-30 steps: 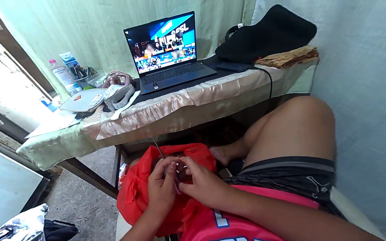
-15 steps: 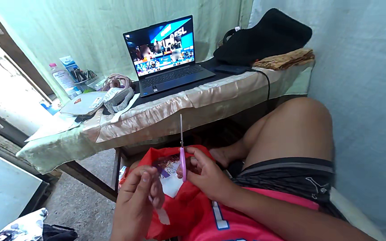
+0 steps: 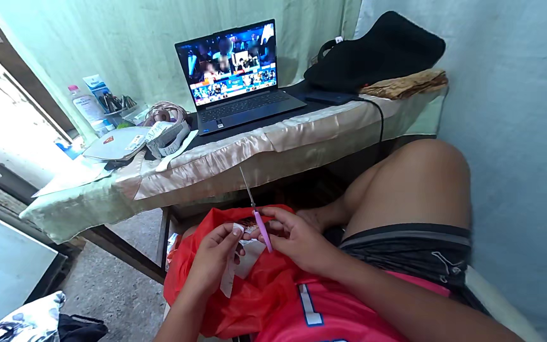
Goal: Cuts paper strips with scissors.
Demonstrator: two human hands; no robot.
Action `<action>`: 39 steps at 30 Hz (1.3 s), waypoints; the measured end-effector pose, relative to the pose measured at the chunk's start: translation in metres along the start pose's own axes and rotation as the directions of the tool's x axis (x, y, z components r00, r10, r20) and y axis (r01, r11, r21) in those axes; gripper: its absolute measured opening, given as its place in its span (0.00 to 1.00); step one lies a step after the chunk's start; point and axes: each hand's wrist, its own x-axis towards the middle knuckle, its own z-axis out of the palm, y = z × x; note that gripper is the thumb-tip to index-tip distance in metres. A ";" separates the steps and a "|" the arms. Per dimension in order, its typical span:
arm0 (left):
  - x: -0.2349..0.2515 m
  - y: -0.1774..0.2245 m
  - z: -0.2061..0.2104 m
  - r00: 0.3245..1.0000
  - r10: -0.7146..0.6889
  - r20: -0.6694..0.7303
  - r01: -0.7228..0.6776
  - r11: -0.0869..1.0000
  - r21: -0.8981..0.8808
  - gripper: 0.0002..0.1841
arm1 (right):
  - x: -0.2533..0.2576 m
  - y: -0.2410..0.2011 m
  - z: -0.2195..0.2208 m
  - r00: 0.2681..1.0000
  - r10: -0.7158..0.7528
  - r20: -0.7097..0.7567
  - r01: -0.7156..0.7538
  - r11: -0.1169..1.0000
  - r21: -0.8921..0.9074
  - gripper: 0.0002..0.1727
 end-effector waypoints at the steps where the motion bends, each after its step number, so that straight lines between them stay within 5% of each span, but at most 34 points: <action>1: 0.001 -0.002 0.001 1.000 -0.017 0.011 0.017 1.000 0.015 0.13 | 0.001 0.001 -0.004 1.000 0.010 0.013 -0.010 1.000 -0.016 0.27; 9: 0.004 -0.008 0.003 1.000 -0.005 0.006 0.005 0.999 0.040 0.13 | 0.004 0.015 -0.037 0.993 0.106 0.048 -0.091 0.965 -0.248 0.23; 22: 0.008 -0.007 -0.002 0.998 -0.040 -0.038 0.041 0.999 0.017 0.13 | 0.008 0.031 -0.047 0.967 0.147 0.209 -0.112 0.979 -0.172 0.24; 39: 0.008 -0.004 -0.001 0.994 -0.080 -0.069 0.079 0.997 -0.017 0.15 | 0.005 0.034 -0.047 0.972 0.105 0.209 -0.074 0.986 -0.153 0.21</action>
